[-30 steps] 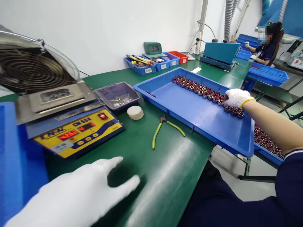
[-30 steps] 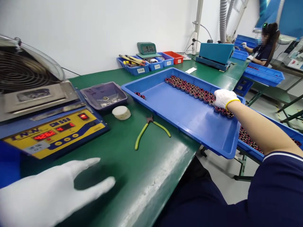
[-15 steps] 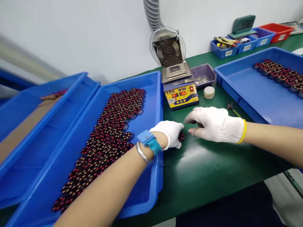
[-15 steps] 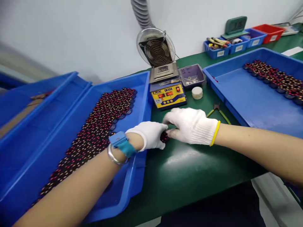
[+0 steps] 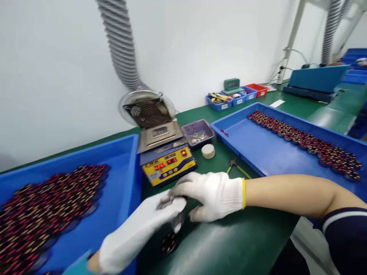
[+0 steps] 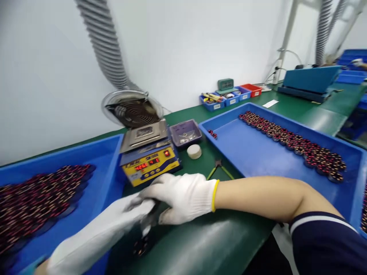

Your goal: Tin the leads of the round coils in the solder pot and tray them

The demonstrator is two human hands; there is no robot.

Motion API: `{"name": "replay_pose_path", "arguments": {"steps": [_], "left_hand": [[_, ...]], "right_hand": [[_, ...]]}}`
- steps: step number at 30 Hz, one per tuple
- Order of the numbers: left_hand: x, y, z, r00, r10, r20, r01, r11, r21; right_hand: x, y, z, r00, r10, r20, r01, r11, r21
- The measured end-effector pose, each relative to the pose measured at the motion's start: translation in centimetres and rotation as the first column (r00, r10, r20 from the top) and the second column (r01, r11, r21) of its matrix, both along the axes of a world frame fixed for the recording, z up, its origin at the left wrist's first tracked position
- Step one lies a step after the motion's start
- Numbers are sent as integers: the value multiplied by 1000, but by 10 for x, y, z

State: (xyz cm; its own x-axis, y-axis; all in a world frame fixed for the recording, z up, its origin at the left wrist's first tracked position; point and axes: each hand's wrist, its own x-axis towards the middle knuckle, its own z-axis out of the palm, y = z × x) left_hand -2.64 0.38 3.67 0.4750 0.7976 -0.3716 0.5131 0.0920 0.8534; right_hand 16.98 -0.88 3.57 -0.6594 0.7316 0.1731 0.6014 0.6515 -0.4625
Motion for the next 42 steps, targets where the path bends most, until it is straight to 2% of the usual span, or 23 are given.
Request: {"name": "replay_pose_path", "arguments": {"steps": [3,6,8,10,12,14,17,21,23,26,29,33,36,38,42], "left_hand": [[-2,-2,-7,999,-22,34,24,997,-76],[1,-4,-13,998,19,52,-12,991,-137],[7,-10,-11,992,94,88,-92,995,-32],[16,-17,-7,965,204,166,-223,969,103],[24,-23,-5,933,262,245,-300,944,134],[27,-25,-8,924,267,276,-316,937,152],[24,-25,-14,919,275,284,-326,933,151],[16,-19,-19,872,333,359,-391,915,100],[12,-16,-21,840,359,406,-416,907,60],[10,-11,-24,809,374,453,-412,911,-17],[10,-10,-26,809,367,458,-391,919,-46],[12,-11,-25,849,356,391,-406,912,53],[12,-12,-26,831,369,415,-429,901,59],[12,-11,-28,842,368,394,-428,901,72],[11,-12,-26,916,308,256,-356,919,168]], "right_hand": [[5,2,10,992,38,-121,-42,998,-36],[7,6,11,982,-67,-176,32,981,-193],[7,8,6,950,-204,-238,130,947,-294],[6,8,0,892,-338,-300,226,908,-352],[4,7,-6,850,-428,-305,296,870,-395],[1,6,-10,836,-479,-267,332,830,-449],[-2,4,-14,846,-467,-259,278,799,-534],[-3,4,-16,824,-387,-413,27,756,-654],[-4,4,-17,801,-370,-470,-24,765,-643],[-6,3,-19,803,-386,-455,47,801,-597],[-7,2,-23,814,-401,-420,94,805,-585],[-7,4,-32,826,-388,-409,120,830,-545],[-7,5,-35,820,-387,-423,103,825,-556],[-7,5,-34,820,-375,-433,97,836,-541],[-7,3,-26,831,-381,-405,139,848,-512]]}}
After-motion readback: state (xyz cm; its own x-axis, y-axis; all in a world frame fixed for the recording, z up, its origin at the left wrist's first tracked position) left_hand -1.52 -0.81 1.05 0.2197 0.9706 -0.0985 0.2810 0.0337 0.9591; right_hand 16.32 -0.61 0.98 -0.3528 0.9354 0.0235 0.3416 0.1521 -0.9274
